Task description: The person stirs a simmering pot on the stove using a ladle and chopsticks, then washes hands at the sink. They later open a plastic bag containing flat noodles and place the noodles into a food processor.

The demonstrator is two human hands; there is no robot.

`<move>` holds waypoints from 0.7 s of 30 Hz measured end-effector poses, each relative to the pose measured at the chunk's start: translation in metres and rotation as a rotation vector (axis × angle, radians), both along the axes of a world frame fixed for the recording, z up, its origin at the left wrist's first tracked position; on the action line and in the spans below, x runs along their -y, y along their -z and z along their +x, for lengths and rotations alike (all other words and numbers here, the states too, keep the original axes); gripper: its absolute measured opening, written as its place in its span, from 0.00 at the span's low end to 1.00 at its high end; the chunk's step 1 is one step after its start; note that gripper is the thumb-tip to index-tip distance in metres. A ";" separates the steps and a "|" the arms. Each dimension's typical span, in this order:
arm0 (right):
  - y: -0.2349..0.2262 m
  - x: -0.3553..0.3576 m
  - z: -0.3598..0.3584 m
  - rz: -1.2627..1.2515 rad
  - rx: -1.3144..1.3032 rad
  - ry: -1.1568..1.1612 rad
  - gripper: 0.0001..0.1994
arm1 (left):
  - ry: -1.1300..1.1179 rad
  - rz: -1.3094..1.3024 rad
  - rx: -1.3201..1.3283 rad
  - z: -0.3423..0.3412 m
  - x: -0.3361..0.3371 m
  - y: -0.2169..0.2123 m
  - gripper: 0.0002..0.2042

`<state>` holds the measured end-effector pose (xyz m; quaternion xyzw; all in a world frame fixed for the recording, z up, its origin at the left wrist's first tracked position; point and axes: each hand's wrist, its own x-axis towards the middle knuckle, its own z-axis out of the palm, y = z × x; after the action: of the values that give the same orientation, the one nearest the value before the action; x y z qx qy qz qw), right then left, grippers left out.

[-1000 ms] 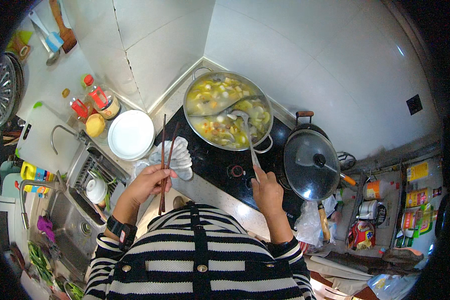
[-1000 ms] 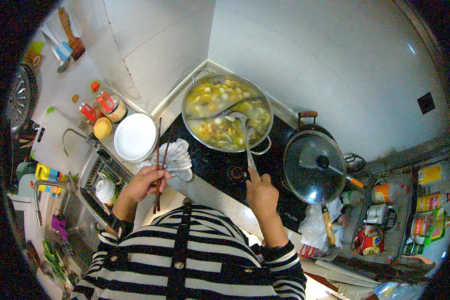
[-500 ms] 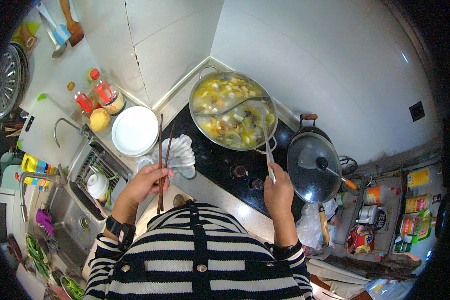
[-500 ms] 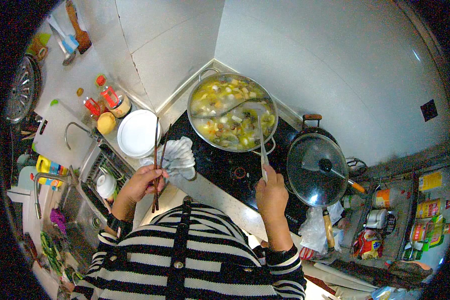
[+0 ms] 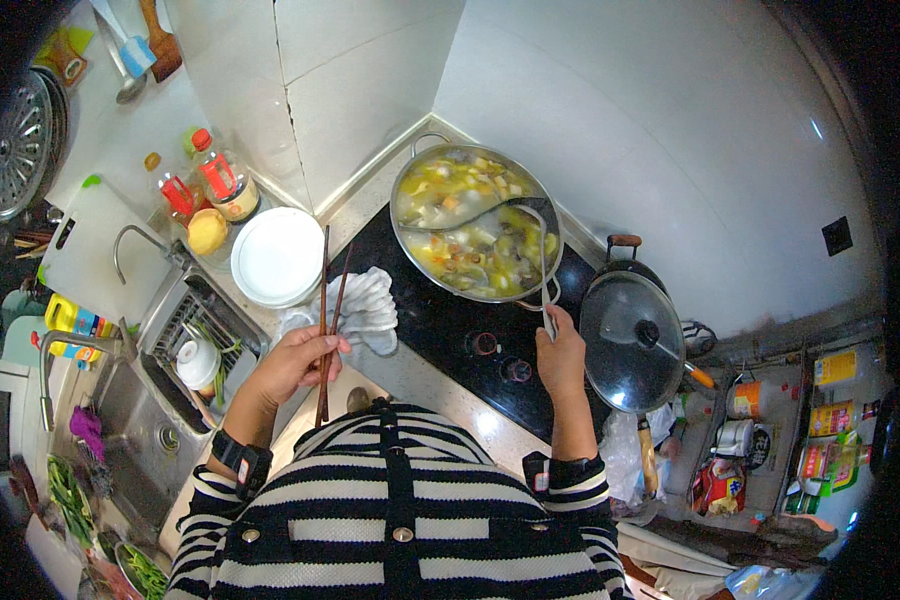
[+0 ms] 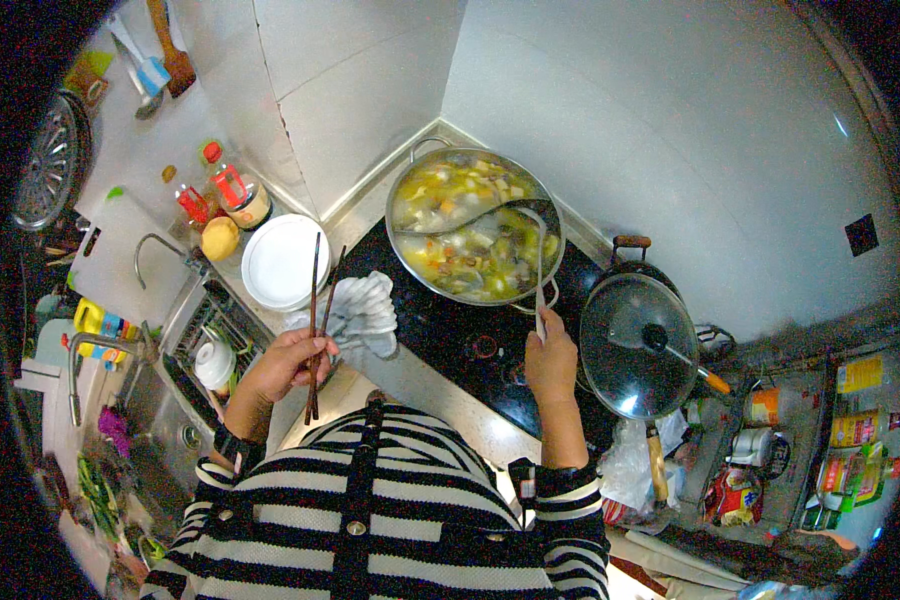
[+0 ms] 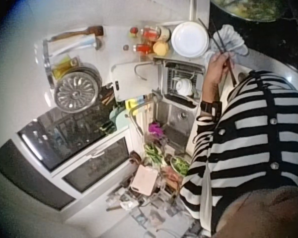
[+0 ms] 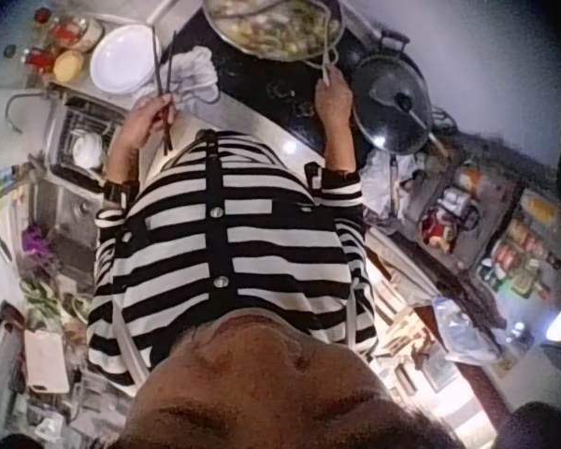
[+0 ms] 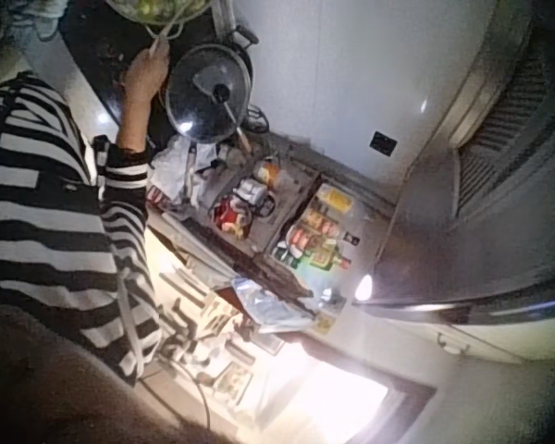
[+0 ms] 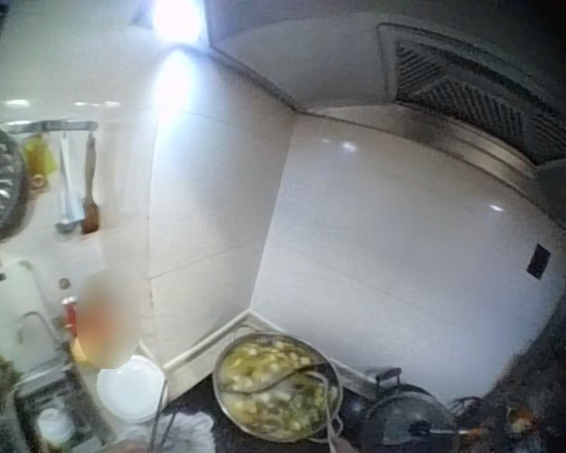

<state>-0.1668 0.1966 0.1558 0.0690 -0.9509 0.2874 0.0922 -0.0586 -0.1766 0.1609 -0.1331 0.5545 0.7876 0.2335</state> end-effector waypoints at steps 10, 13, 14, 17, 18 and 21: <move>-0.062 0.000 -0.010 -0.865 0.780 0.251 0.21 | -0.009 0.022 -0.002 0.002 0.003 0.001 0.11; -0.073 -0.007 -0.015 -0.990 0.884 0.250 0.20 | -0.017 0.020 0.006 0.001 0.003 0.002 0.11; -0.074 -0.010 -0.016 -1.044 0.913 0.229 0.20 | -0.018 0.017 -0.001 0.001 0.002 0.003 0.11; -0.072 -0.021 -0.019 -1.171 0.992 0.167 0.20 | -0.012 0.011 -0.015 0.000 0.001 0.003 0.11; -0.071 -0.024 -0.019 -1.188 1.016 0.144 0.20 | -0.006 0.012 -0.015 -0.001 0.000 0.002 0.11; -0.070 -0.030 -0.021 -1.309 1.099 0.092 0.20 | 0.000 0.021 -0.011 -0.002 -0.001 0.002 0.11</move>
<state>-0.1878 0.2261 0.2255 -0.1861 -0.5049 0.7672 -0.3490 -0.0609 -0.1755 0.1593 -0.1265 0.5474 0.7941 0.2319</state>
